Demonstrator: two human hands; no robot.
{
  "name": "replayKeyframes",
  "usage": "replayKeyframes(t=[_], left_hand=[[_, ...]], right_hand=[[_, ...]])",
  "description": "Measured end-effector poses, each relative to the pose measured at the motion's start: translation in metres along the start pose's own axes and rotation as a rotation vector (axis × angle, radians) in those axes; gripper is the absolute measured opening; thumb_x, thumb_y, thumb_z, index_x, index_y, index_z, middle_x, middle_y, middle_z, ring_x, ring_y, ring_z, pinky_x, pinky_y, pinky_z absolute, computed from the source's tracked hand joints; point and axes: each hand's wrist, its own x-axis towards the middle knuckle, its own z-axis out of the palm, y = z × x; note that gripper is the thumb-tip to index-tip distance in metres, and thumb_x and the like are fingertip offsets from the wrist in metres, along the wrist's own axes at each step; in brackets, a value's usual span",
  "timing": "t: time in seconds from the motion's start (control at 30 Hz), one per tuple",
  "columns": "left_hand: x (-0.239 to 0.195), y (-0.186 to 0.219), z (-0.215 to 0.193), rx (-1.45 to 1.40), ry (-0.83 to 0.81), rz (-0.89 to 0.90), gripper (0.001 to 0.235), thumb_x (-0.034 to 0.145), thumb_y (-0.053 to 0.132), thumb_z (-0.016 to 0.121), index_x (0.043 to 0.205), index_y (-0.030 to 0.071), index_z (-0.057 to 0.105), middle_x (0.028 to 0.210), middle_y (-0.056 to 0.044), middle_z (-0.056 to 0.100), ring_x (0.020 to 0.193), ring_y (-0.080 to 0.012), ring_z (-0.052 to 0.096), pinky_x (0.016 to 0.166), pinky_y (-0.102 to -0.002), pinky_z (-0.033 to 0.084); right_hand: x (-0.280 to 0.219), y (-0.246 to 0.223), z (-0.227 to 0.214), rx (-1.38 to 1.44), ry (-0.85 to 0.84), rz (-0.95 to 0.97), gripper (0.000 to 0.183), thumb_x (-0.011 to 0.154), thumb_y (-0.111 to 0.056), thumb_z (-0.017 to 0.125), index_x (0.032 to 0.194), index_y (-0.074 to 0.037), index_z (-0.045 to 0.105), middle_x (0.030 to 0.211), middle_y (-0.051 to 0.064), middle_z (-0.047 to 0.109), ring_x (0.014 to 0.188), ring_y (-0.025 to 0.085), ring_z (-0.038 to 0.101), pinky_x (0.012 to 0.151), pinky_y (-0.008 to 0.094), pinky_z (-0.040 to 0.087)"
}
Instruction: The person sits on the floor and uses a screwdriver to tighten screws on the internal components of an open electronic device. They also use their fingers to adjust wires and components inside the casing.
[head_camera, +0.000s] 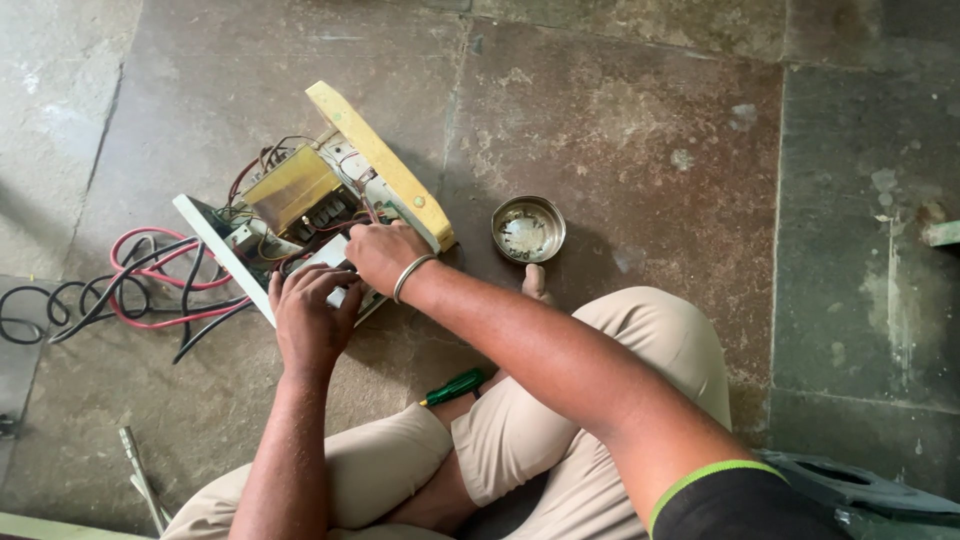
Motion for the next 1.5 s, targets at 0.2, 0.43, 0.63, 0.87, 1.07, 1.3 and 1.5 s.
replayKeyframes(t=[0.2, 0.43, 0.63, 0.87, 1.07, 1.3, 1.5], left_hand=[[0.000, 0.004, -0.005, -0.013, 0.000, 0.019, 0.014, 0.086, 0.027, 0.079, 0.096, 0.018, 0.082, 0.107, 0.000, 0.077, 0.116, -0.0228, 0.066, 0.120, -0.060, 0.027], [0.000, -0.003, 0.002, -0.037, 0.008, -0.045, 0.014, 0.086, 0.029, 0.081, 0.097, 0.020, 0.082, 0.107, 0.000, 0.076, 0.121, -0.0257, 0.064, 0.120, -0.058, 0.027], [0.003, -0.005, 0.001, -0.036, 0.004, -0.044, 0.013, 0.082, 0.027, 0.082, 0.092, 0.020, 0.081, 0.106, -0.001, 0.075, 0.124, -0.0274, 0.062, 0.120, -0.059, 0.025], [0.002, 0.004, -0.005, -0.020, 0.000, -0.084, 0.021, 0.080, 0.031, 0.085, 0.094, 0.016, 0.079, 0.105, -0.003, 0.073, 0.123, -0.0279, 0.060, 0.121, -0.059, 0.025], [0.002, -0.001, 0.000, -0.033, 0.026, -0.020, 0.017, 0.080, 0.025, 0.084, 0.096, 0.018, 0.081, 0.109, -0.001, 0.074, 0.127, -0.0280, 0.058, 0.120, -0.065, 0.019], [-0.001, -0.001, 0.008, -0.010, 0.027, -0.065, 0.014, 0.081, 0.026, 0.084, 0.091, 0.018, 0.080, 0.111, 0.000, 0.074, 0.133, -0.0267, 0.055, 0.122, -0.071, 0.014], [0.000, 0.000, 0.004, -0.026, 0.036, -0.093, 0.026, 0.080, 0.032, 0.087, 0.096, 0.013, 0.077, 0.110, -0.005, 0.071, 0.134, -0.0325, 0.052, 0.122, -0.069, 0.016]], right_hand=[[-0.003, 0.000, -0.005, 0.024, -0.038, 0.028, 0.020, 0.095, -0.016, 0.058, 0.094, -0.016, 0.077, 0.105, 0.007, 0.071, 0.099, 0.024, 0.073, 0.087, 0.042, 0.056], [-0.003, -0.001, -0.013, 0.272, -0.033, 0.202, 0.023, 0.101, -0.025, 0.055, 0.098, -0.009, 0.071, 0.099, 0.014, 0.075, 0.095, 0.032, 0.074, 0.085, 0.044, 0.057], [-0.004, 0.000, -0.013, 0.275, -0.027, 0.202, 0.023, 0.099, -0.026, 0.056, 0.098, -0.008, 0.071, 0.099, 0.015, 0.075, 0.096, 0.035, 0.073, 0.085, 0.046, 0.056], [-0.006, 0.001, -0.012, 0.123, 0.010, 0.061, 0.018, 0.091, -0.019, 0.059, 0.093, -0.012, 0.075, 0.101, 0.013, 0.073, 0.094, 0.034, 0.073, 0.082, 0.046, 0.056], [-0.004, 0.001, -0.014, 0.196, -0.040, 0.145, 0.019, 0.096, -0.021, 0.058, 0.096, -0.009, 0.072, 0.098, 0.014, 0.074, 0.095, 0.034, 0.073, 0.084, 0.046, 0.056], [-0.004, 0.000, -0.012, 0.202, -0.036, 0.159, 0.019, 0.099, -0.020, 0.056, 0.098, -0.009, 0.071, 0.102, 0.014, 0.073, 0.096, 0.034, 0.072, 0.084, 0.047, 0.056], [-0.003, 0.002, -0.007, 0.071, -0.034, 0.072, 0.015, 0.092, -0.016, 0.060, 0.099, -0.012, 0.071, 0.107, 0.013, 0.069, 0.097, 0.033, 0.072, 0.082, 0.046, 0.057]])
